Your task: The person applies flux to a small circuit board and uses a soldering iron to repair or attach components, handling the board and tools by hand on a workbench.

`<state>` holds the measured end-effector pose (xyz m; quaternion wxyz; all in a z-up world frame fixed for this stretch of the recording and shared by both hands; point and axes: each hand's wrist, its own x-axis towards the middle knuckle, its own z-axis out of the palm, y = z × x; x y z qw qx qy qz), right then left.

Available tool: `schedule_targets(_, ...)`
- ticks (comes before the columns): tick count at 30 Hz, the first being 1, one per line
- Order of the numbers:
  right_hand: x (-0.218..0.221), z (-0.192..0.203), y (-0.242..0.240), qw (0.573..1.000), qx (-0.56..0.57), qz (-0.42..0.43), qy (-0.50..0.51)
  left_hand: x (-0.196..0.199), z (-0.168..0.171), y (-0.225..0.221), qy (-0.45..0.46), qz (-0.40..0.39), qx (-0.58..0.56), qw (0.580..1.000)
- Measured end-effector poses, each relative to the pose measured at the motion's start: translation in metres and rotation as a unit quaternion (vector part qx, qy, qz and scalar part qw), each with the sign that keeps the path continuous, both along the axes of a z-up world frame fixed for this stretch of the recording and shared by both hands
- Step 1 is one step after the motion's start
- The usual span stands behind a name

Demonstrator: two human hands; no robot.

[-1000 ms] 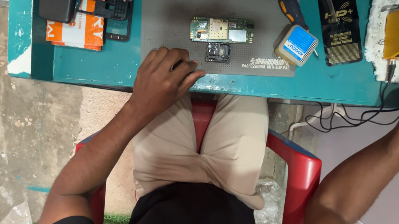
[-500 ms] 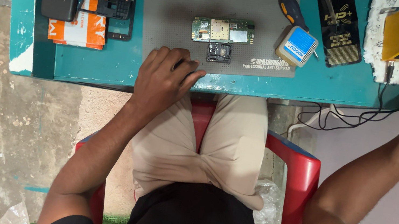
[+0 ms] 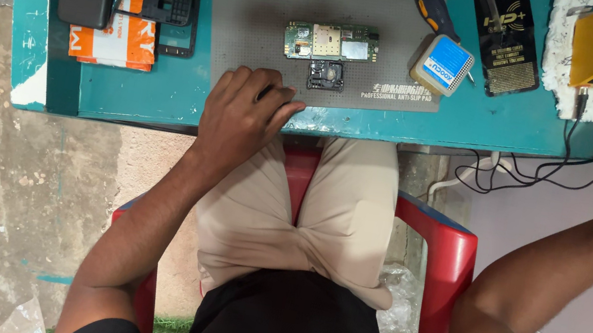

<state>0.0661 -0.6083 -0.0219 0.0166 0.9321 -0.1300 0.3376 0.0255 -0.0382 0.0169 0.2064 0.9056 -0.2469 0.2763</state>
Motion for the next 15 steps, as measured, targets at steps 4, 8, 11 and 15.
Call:
schedule_targets(4,-0.001,-0.014,-0.026,0.999,-0.028,0.016,0.002,-0.001,0.003,0.0,0.003,-0.002,-0.002,1.0)
schedule_targets(8,-0.002,-0.022,-0.046,0.998,0.04,0.008,0.048,-0.001,0.004,0.0,0.003,-0.004,-0.006,1.0)
schedule_targets(11,-0.007,-0.022,-0.054,0.996,0.056,0.01,0.074,-0.001,0.004,0.0,0.006,-0.005,-0.006,1.0)
schedule_targets(15,-0.017,-0.011,-0.054,0.992,0.077,0.014,0.098,-0.001,0.003,0.0,0.004,-0.004,-0.004,1.0)
